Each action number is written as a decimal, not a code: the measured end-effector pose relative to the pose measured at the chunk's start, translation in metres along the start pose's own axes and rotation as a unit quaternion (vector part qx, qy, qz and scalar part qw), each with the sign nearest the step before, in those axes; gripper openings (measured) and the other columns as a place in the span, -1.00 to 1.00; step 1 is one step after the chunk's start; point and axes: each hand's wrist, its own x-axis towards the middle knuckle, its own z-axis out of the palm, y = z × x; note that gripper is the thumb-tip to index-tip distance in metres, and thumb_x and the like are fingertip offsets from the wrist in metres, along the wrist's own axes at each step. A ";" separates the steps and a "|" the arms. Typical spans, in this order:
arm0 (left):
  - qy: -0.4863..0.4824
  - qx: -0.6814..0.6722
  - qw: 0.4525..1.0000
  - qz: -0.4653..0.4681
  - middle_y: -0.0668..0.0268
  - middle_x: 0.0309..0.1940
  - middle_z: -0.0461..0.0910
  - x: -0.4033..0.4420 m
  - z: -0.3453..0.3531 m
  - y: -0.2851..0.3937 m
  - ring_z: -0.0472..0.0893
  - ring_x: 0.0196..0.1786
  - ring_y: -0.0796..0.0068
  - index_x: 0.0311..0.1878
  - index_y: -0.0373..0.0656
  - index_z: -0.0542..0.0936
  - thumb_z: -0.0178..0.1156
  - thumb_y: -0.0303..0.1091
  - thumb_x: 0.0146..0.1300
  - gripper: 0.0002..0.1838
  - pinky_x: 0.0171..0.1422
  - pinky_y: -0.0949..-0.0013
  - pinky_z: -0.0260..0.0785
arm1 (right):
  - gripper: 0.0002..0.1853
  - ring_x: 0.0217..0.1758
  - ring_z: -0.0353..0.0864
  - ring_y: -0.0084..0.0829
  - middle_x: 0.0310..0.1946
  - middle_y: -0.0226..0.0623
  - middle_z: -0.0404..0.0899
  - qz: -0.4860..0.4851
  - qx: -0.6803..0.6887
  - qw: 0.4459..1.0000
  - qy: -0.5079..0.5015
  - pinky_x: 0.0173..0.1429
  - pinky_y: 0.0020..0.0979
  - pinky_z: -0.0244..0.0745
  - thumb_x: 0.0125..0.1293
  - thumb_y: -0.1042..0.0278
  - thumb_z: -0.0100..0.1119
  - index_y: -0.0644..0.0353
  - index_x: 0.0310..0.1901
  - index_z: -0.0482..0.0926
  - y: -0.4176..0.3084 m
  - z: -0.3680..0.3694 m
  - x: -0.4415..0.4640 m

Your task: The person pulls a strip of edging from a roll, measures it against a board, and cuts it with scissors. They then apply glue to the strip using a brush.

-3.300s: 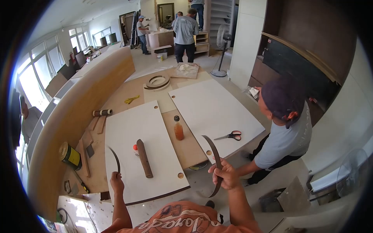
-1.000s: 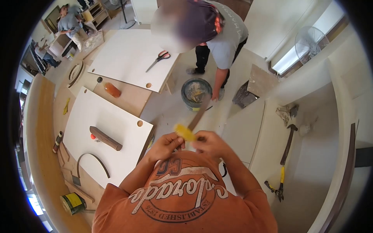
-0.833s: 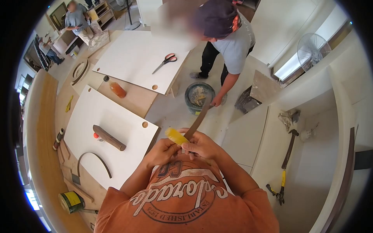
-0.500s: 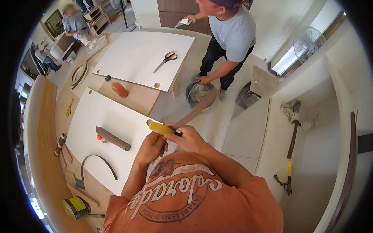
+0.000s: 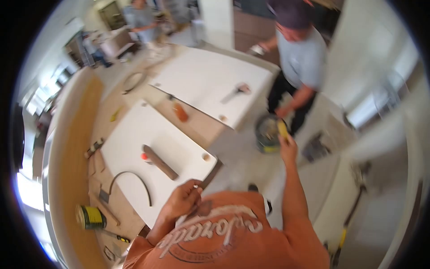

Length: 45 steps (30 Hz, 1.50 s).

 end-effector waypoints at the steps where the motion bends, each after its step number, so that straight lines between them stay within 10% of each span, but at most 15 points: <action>1: 0.013 -0.048 0.999 -0.004 0.44 -0.57 0.48 0.002 -0.005 -0.004 0.42 -0.54 0.68 0.08 -0.32 0.46 0.00 -0.38 0.45 -0.75 -0.44 0.54 0.29 | -0.73 -0.44 0.49 -0.64 -0.37 -0.42 0.61 0.006 0.068 0.997 -0.017 -0.33 -0.55 0.42 0.40 0.24 0.15 0.24 -0.02 0.59 0.015 0.001 0.003; 3: 0.009 -0.147 0.989 0.001 0.36 -0.46 0.52 0.014 -0.010 -0.007 0.49 -0.47 0.62 0.19 -0.34 0.35 -0.04 -0.38 0.48 -0.68 -0.38 0.52 0.36 | -0.81 -0.48 0.52 -0.62 -0.42 -0.37 0.60 0.185 0.152 0.965 -0.109 -0.36 -0.54 0.45 0.40 0.24 0.13 0.20 -0.19 0.54 -0.051 0.006 -0.024; 8: 0.015 -0.216 0.976 0.029 0.34 -0.37 0.55 0.050 0.017 0.010 0.56 -0.40 0.58 0.30 -0.27 0.30 -0.10 -0.40 0.50 -0.64 -0.32 0.52 0.41 | -0.82 -0.49 0.54 -0.59 -0.41 -0.34 0.63 0.171 0.270 0.810 -0.492 -0.43 -0.62 0.39 0.34 0.34 0.17 0.21 -0.10 0.49 -0.141 0.043 -0.071; 13: -0.018 -0.112 0.992 0.057 0.39 -0.39 0.55 0.054 0.026 0.026 0.54 -0.46 0.64 0.04 -0.22 0.45 -0.07 -0.38 0.49 -0.80 -0.37 0.53 0.39 | -0.48 -0.48 0.55 -0.59 -0.20 -0.24 0.59 0.165 0.388 0.706 -0.569 -0.49 -0.64 0.40 0.35 0.30 0.16 0.26 0.29 0.30 -0.183 0.060 -0.082; 16: 0.007 -0.068 0.996 0.060 0.32 -0.44 0.56 0.055 0.027 0.036 0.56 -0.47 0.56 -0.06 -0.29 0.48 0.00 -0.32 0.44 -0.78 -0.39 0.43 0.40 | -0.46 -0.46 0.55 -0.62 -0.19 -0.26 0.58 0.161 0.329 0.733 -0.573 -0.46 -0.63 0.44 0.36 0.32 0.18 0.25 0.33 0.31 -0.188 0.054 -0.076; 24: 0.069 -0.011 0.998 0.005 0.18 -0.50 0.61 0.061 0.041 0.020 0.59 -0.44 0.35 -0.06 -0.38 0.51 0.04 -0.30 0.39 -0.71 -0.27 0.31 0.44 | -0.61 -0.36 0.55 -0.63 -0.30 -0.33 0.66 -0.047 0.121 0.912 -0.389 -0.31 -0.54 0.48 0.25 0.30 0.34 0.33 0.05 0.59 -0.159 0.060 -0.048; 29: 0.061 0.009 0.998 0.000 0.34 -0.51 0.58 0.053 0.044 0.034 0.51 -0.43 0.56 -0.07 -0.33 0.54 0.03 -0.30 0.42 -0.74 -0.29 0.44 0.37 | -0.65 -0.22 0.62 -0.50 -0.21 -0.21 0.69 -0.105 0.040 0.948 -0.297 -0.08 -0.45 0.51 0.26 0.28 0.33 0.35 -0.02 0.60 -0.145 0.045 0.003; 32: 0.051 0.055 0.996 0.040 0.34 -0.49 0.59 0.047 0.044 0.040 0.52 -0.43 0.55 -0.08 -0.36 0.54 0.04 -0.32 0.41 -0.74 -0.29 0.42 0.38 | -0.67 -0.51 0.41 -0.67 -0.44 -0.47 0.55 -0.246 -0.027 0.958 -0.145 -0.42 -0.56 0.36 0.31 0.22 0.28 0.25 0.00 0.61 -0.110 0.047 0.031; 39: 0.073 -0.183 0.979 -0.043 0.30 -0.47 0.60 0.011 0.018 0.030 0.55 -0.42 0.56 -0.10 -0.33 0.46 0.00 -0.40 0.44 -0.83 -0.33 0.47 0.40 | -0.74 -0.66 0.36 -0.67 -0.46 -0.43 0.59 0.054 0.108 0.992 -0.025 -0.65 -0.61 0.23 0.39 0.16 0.14 0.19 -0.13 0.63 -0.067 -0.029 0.090; 42: 0.122 -0.243 0.959 0.078 0.30 -0.49 0.59 0.042 0.034 0.035 0.53 -0.47 0.58 -0.05 -0.32 0.41 0.00 -0.40 0.46 -0.83 -0.37 0.49 0.40 | -0.53 -0.72 0.32 -0.69 -0.43 -0.35 0.65 0.072 0.200 0.932 -0.292 -0.69 -0.65 0.15 0.41 0.00 0.04 0.27 0.07 0.56 -0.138 -0.012 0.033; 45: 0.102 -0.227 0.964 0.093 0.29 -0.46 0.59 0.072 0.054 0.045 0.52 -0.48 0.58 -0.01 -0.32 0.43 0.00 -0.42 0.44 -0.83 -0.37 0.48 0.41 | -0.25 -0.61 0.46 -0.64 0.21 -0.02 0.46 0.062 0.351 0.766 -0.535 -0.55 -0.63 0.41 0.38 -0.02 0.10 0.32 0.40 0.14 -0.184 0.017 -0.019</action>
